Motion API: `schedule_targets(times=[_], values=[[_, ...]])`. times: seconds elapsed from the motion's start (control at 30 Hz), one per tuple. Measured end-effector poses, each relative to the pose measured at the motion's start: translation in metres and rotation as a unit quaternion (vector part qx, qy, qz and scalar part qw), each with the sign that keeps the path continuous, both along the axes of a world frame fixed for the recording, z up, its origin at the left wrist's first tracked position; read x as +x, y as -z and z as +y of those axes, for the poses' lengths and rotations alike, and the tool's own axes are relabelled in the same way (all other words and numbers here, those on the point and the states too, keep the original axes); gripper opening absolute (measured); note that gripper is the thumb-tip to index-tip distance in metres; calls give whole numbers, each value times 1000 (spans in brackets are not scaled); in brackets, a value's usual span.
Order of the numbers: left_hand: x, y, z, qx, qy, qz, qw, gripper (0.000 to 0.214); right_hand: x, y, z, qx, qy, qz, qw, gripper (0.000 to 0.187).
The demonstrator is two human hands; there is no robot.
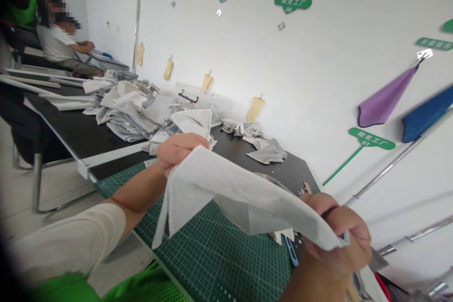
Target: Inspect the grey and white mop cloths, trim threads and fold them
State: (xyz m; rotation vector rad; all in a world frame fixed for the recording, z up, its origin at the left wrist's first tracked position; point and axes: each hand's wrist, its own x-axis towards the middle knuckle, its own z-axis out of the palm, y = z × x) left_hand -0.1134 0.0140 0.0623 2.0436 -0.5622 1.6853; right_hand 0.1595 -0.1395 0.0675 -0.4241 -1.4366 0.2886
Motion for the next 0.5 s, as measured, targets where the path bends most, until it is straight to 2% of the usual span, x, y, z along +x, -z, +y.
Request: schedule_targets(times=[0.07, 0.13, 0.27, 0.37, 0.5], values=[[-5, -1, 1, 17, -47, -7, 999, 47, 0, -1, -3, 22, 2, 7, 1000, 30], [-9, -3, 4, 11, -81, -24, 996, 47, -2, -2, -5, 52, 49, 41, 997, 33], [-13, -6, 6, 17, -112, -25, 993, 42, -9, -2, -2, 86, 159, 120, 976, 26], [-12, -3, 3, -21, -153, -9, 988, 43, -13, -5, 4, 88, 189, 137, 968, 25], [-14, 6, -4, -48, -143, -37, 988, 41, -13, -9, 8, 131, 213, 129, 960, 26]])
